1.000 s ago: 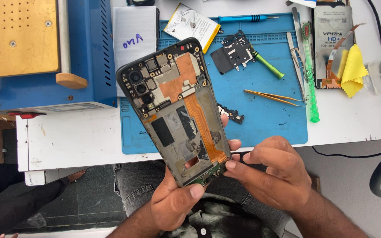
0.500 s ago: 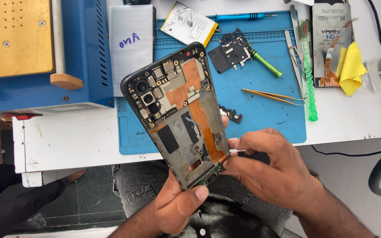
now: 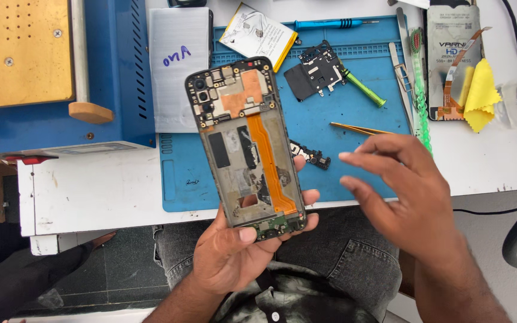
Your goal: The person repairs a disassembled smartphone at a workbench. They lift and reposition the phone frame, manipulate internal components and a flex cable by hand, then use a screwdriver and tweezers to work on small parts inside the phone, picking up and placing small components on the mat.
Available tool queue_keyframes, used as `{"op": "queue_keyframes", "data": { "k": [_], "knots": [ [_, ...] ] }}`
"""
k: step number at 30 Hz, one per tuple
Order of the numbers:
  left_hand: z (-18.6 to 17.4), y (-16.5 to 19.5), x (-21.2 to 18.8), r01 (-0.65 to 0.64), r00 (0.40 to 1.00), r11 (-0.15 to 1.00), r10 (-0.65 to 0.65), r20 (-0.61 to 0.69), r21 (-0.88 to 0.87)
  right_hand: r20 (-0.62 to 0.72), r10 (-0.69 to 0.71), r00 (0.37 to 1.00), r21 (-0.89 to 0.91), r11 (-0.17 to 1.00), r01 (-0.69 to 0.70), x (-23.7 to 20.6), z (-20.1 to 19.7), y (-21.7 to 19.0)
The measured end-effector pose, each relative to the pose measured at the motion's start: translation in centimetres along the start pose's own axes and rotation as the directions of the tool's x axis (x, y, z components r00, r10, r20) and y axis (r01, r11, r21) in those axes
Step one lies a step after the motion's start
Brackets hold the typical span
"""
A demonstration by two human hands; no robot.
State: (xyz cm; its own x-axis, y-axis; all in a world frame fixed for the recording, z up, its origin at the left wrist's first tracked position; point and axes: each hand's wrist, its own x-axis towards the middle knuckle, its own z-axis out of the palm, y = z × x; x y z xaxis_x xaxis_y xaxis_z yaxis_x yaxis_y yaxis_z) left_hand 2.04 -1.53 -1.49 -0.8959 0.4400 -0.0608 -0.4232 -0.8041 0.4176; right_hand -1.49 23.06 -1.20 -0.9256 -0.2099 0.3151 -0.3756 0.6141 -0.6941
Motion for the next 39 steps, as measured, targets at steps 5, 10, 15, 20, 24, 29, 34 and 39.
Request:
{"op": "queue_keyframes", "data": {
  "k": [5, 10, 15, 20, 24, 29, 34, 39],
  "knots": [
    [-0.1, 0.3, 0.0, -0.023, 0.999, 0.999, 0.024, -0.046, 0.025, 0.067, 0.016, 0.998, -0.181, 0.983, -0.003, 0.8, 1.4, 0.5],
    [-0.7, 1.0, -0.3, -0.099, 0.989, 0.992, 0.108, -0.105, 0.081, 0.103, -0.005, 0.995, -0.216, 0.976, 0.027, 1.1, 3.0, 0.2],
    [-1.6, 2.2, -0.7, -0.143, 0.980, 0.986, 0.153, -0.128, 0.084, 0.100, 0.042, 0.994, -0.200, 0.980, -0.022, 1.6, 3.2, 0.2],
    [-2.1, 2.2, -0.8, -0.142, 0.978, 0.987, 0.151, -0.142, 0.072, 0.102, 0.083, 0.991, -0.157, 0.985, -0.066, 1.7, 3.3, 0.0],
    [-2.3, 2.0, -0.7, -0.132, 0.979, 0.989, 0.142, -0.145, 0.072, 0.106, 0.141, 0.984, -0.135, 0.983, -0.126, 1.9, 3.4, 0.1],
    [-2.3, 2.0, -0.5, -0.111, 0.981, 0.989, 0.126, -0.150, 0.101, 0.094, 0.132, 0.987, -0.107, 0.987, -0.122, 2.0, 3.4, 0.3],
    [-2.2, 1.8, -0.2, -0.107, 0.984, 0.988, 0.121, -0.132, 0.109, 0.169, 0.504, 0.847, 0.042, 0.855, -0.517, 1.8, 3.0, 0.2],
    [-1.9, 0.9, 0.2, -0.089, 0.992, 0.991, 0.096, -0.078, 0.097, 0.113, 0.255, 0.960, 0.674, 0.691, -0.262, 0.6, 1.8, -0.9]
  ]
}}
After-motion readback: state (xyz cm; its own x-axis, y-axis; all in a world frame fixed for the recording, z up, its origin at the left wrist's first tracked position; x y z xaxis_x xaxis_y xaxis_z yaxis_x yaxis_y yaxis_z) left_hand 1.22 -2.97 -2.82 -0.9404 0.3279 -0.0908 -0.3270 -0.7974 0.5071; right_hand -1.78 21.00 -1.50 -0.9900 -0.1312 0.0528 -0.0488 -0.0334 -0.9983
